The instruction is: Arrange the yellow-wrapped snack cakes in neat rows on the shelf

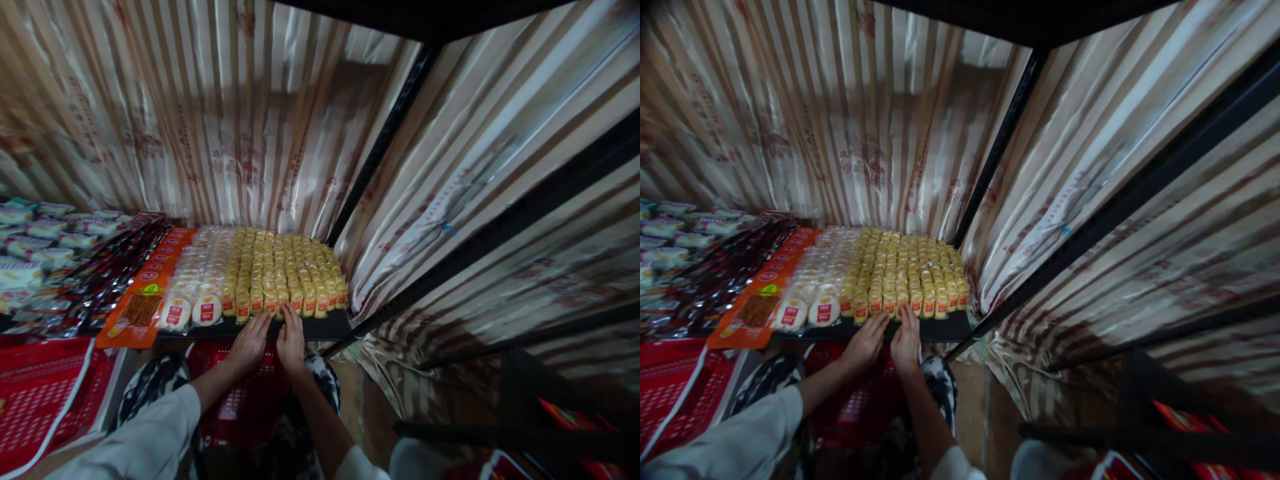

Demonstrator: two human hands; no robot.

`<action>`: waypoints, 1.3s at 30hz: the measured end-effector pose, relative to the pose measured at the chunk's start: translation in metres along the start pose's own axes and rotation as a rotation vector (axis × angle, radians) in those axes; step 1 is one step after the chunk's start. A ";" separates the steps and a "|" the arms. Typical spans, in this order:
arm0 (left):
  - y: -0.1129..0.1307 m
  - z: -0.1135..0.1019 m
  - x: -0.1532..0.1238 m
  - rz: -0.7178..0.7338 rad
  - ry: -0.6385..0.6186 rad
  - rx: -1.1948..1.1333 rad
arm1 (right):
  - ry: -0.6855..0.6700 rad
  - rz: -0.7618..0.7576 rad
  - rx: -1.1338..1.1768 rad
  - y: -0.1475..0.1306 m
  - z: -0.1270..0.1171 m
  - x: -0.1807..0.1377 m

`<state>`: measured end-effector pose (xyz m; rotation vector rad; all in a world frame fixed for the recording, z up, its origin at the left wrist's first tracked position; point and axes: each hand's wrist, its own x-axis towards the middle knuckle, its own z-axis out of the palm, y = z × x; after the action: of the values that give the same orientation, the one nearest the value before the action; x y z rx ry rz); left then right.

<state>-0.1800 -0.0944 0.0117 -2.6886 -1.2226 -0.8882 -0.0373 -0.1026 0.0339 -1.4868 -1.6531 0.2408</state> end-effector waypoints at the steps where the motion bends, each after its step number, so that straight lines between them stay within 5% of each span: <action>1: 0.001 0.001 0.000 0.015 0.004 0.002 | 0.005 0.012 0.011 0.001 0.000 -0.001; 15: 0.014 0.017 0.026 0.257 -0.156 0.104 | -0.096 0.132 0.064 0.005 -0.021 0.015; 25: -0.008 0.015 0.033 0.453 -0.052 0.160 | -0.114 -0.029 -0.078 0.003 -0.030 0.024; 30: -0.009 0.014 0.032 0.437 -0.081 0.171 | -0.093 -0.147 -0.185 -0.006 -0.053 0.063; 34: -0.006 0.008 0.036 0.414 -0.186 0.175 | -0.251 -0.217 -0.293 -0.010 -0.051 0.105; 39: -0.005 0.006 0.038 0.405 -0.197 0.182 | -0.458 -0.129 -0.496 -0.021 -0.032 0.140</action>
<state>-0.1610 -0.0639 0.0261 -2.7698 -0.6952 -0.4461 -0.0162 0.0027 0.1325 -1.7665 -2.2912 0.1054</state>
